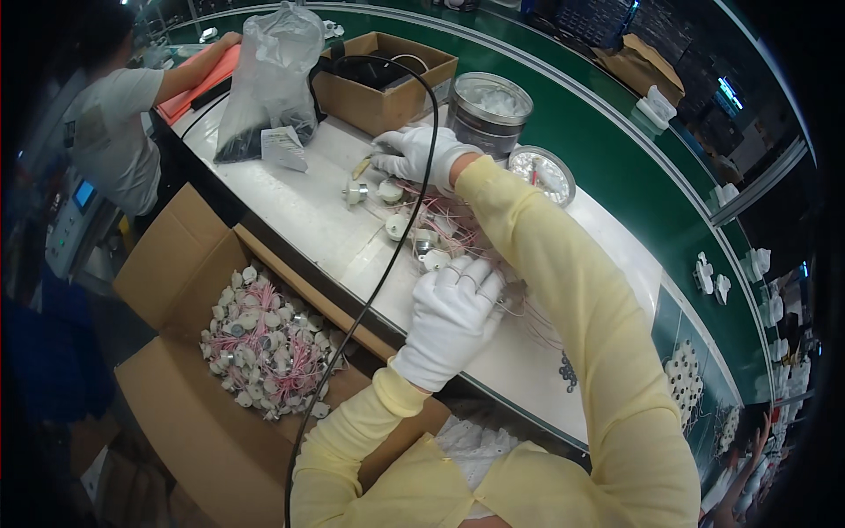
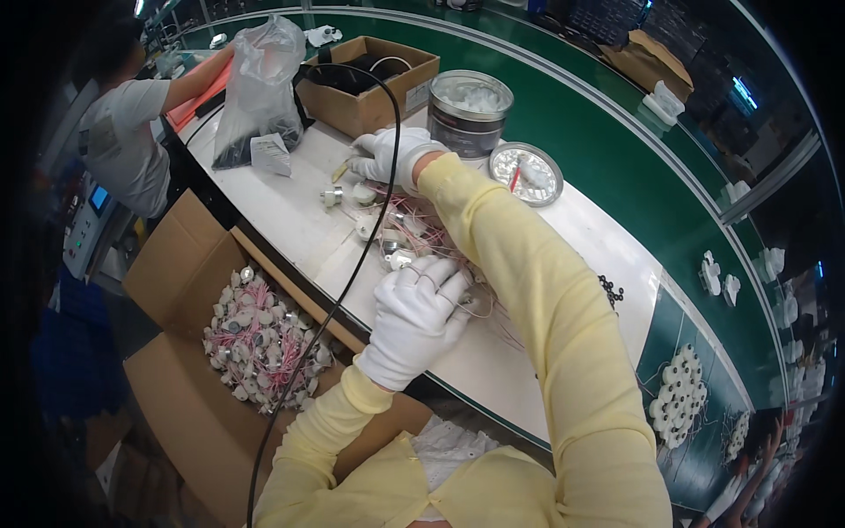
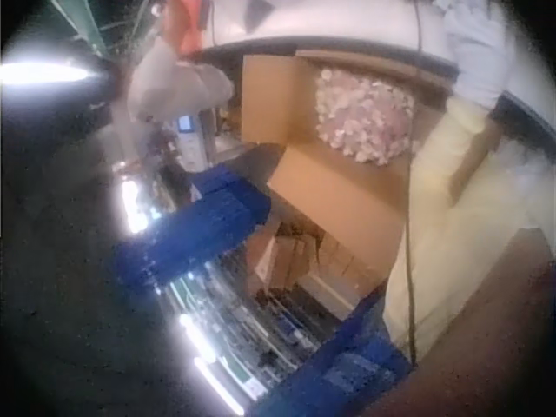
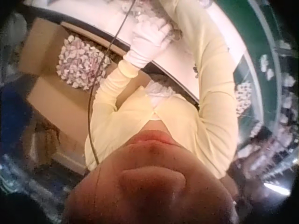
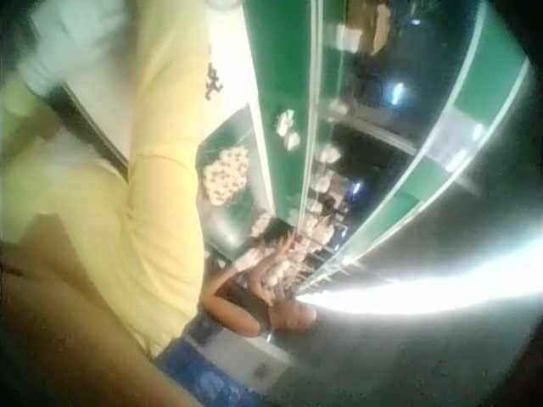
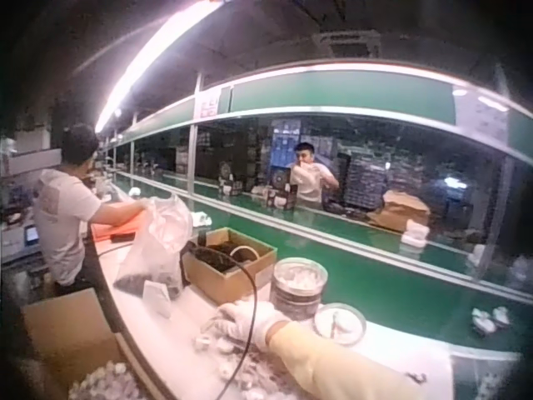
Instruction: The person assembles small white electronic components by inserting black washers into them and connecting red and white wires. They use a red-handled tool to apply a white substance from a container onto the components, then place the finished units on a green work surface.
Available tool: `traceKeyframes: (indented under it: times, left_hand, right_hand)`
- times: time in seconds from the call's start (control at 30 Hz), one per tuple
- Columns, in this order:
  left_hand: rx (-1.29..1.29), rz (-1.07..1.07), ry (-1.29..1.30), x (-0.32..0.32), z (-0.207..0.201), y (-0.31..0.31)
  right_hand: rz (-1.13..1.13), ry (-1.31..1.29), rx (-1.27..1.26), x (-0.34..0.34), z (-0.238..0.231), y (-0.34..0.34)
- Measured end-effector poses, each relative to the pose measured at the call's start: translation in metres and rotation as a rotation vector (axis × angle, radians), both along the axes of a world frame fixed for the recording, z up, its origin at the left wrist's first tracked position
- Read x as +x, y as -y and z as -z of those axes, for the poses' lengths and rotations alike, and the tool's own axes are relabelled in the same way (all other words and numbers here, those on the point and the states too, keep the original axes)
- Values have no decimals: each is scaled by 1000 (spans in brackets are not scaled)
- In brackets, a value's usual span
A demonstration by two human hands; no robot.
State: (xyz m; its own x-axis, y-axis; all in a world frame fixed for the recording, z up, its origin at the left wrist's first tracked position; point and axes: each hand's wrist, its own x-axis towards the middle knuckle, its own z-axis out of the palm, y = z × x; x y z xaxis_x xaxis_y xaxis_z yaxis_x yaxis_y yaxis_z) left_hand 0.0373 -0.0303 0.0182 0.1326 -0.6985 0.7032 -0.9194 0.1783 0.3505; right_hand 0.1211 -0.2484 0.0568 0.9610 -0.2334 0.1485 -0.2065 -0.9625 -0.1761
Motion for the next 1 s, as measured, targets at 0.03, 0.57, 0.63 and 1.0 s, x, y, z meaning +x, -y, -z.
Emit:
traceKeyframes:
  times: [0.03, 0.57, 0.63, 1.0]
  left_hand:
    - [10, -9, -4, 0, 3, 0]
    - [30, -30, 31, 4, 2, -6]
    - [-4, -19, 37, 3, 4, -2]
    - [5, -9, 28, 3, 6, -1]
  right_hand:
    - [8, -58, 0, 3, -3, -4]
    - [-300, 107, -163, 5, -16, -51]
    - [-445, 155, -192, 12, -1, -52]
    - [-204, -211, 112, -40, -32, -43]
